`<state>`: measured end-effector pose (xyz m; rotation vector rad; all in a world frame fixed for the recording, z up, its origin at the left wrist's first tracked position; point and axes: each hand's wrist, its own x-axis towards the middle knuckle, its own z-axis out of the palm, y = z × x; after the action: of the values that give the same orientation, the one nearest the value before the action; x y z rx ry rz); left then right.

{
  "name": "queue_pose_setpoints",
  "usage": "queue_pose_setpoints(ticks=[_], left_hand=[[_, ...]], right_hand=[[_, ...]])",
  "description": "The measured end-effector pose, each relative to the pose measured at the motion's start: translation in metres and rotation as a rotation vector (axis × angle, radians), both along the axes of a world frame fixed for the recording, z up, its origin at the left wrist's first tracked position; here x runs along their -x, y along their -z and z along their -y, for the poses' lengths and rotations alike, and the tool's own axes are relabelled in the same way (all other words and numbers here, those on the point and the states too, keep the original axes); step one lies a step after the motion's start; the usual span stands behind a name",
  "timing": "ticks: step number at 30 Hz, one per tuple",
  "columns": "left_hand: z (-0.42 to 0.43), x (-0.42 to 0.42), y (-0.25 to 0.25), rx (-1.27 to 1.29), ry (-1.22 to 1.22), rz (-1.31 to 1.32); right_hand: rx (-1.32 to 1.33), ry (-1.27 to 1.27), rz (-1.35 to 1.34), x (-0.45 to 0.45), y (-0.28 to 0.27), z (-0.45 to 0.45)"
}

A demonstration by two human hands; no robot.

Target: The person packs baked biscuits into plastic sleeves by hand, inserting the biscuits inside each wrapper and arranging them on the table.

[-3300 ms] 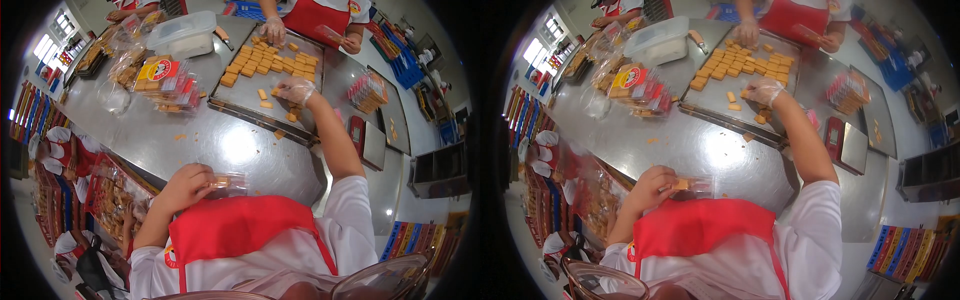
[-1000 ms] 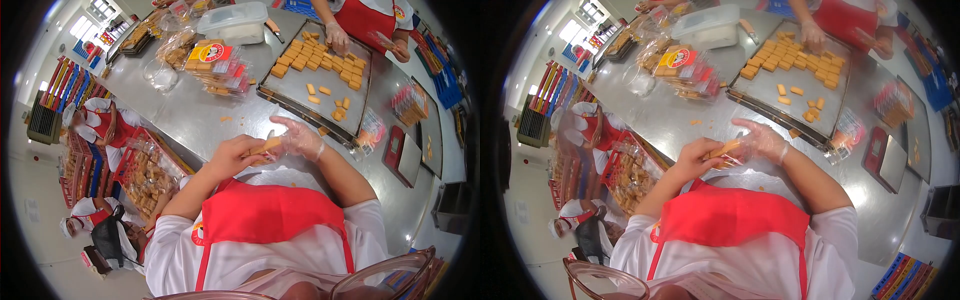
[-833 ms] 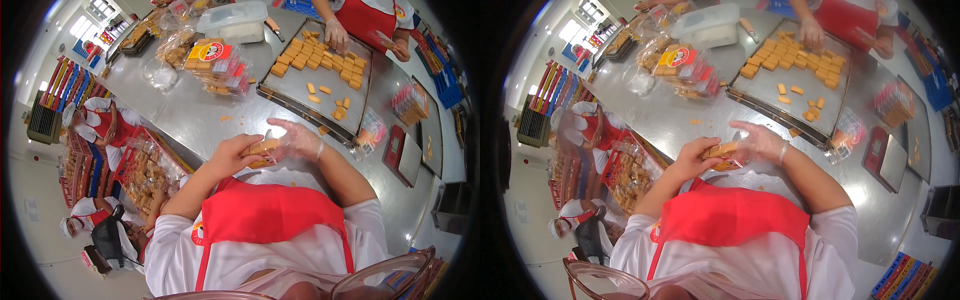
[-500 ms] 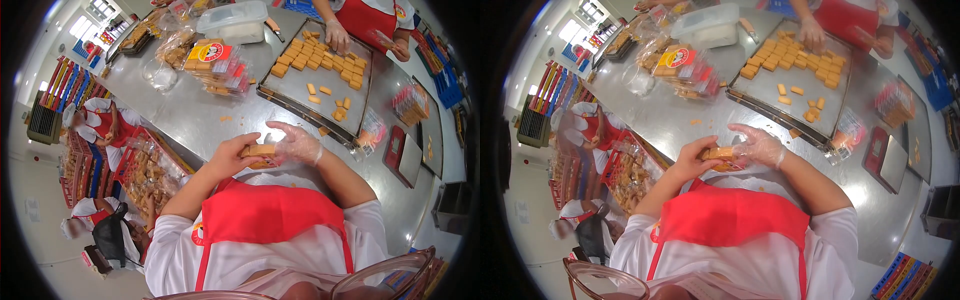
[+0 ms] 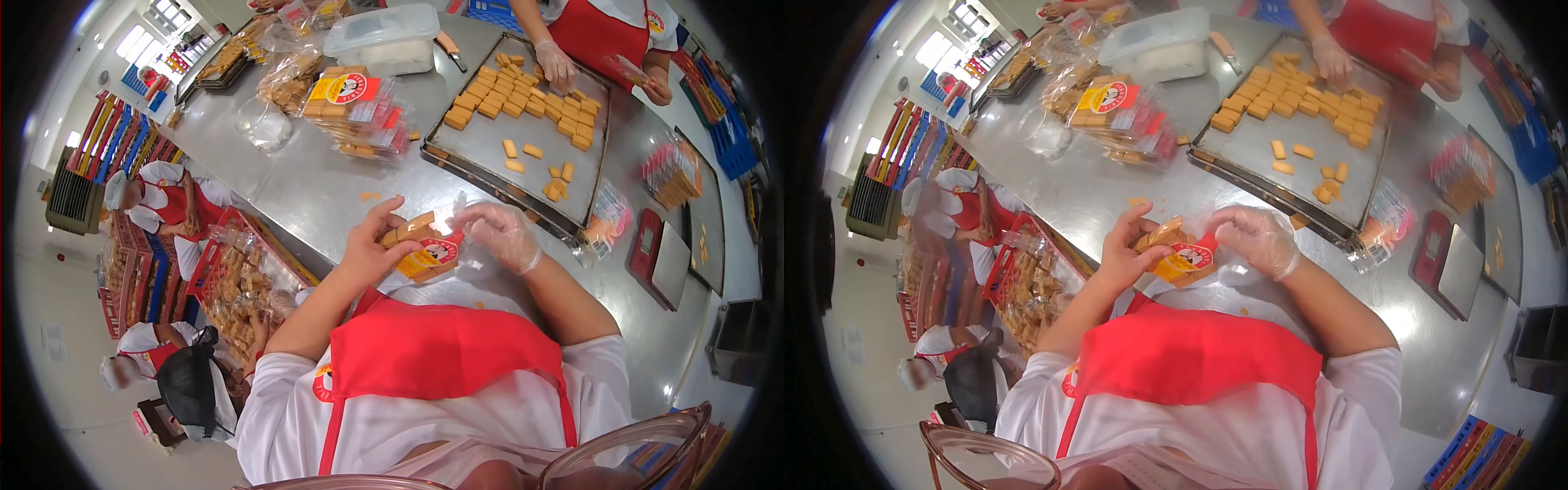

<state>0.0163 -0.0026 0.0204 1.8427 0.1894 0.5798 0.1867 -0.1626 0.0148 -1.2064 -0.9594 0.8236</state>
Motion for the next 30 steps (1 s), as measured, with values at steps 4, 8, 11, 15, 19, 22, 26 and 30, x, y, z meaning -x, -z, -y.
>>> queue_pose_setpoints(ticks=[4, 8, 11, 15, 19, 22, 26, 30], left_hand=[[0.004, 0.001, 0.0, 0.074, 0.03, -0.014], [0.007, 0.002, -0.001, 0.064, 0.021, -0.046], [0.008, 0.004, -0.003, 0.075, 0.027, -0.063], [0.009, 0.006, -0.002, 0.201, 0.014, -0.066], [0.011, 0.007, -0.003, 0.21, -0.011, -0.095], [0.01, 0.005, -0.003, 0.182, -0.008, -0.092], [0.011, 0.007, 0.001, 0.177, 0.008, -0.108], [0.012, 0.007, -0.002, 0.188, 0.023, -0.086]], right_hand=[[0.108, -0.19, 0.048, -0.001, -0.015, 0.007], [0.086, -0.231, 0.174, 0.005, -0.017, 0.007], [0.132, -0.237, 0.234, 0.004, -0.005, 0.005], [0.235, -0.296, 0.377, -0.001, -0.021, 0.006], [0.388, -0.293, 0.684, 0.002, -0.042, 0.004], [0.305, -0.315, 0.669, 0.003, -0.04, 0.007], [0.367, -0.307, 0.637, 0.007, -0.043, 0.005], [0.169, -0.35, 0.646, 0.007, -0.035, 0.006]])
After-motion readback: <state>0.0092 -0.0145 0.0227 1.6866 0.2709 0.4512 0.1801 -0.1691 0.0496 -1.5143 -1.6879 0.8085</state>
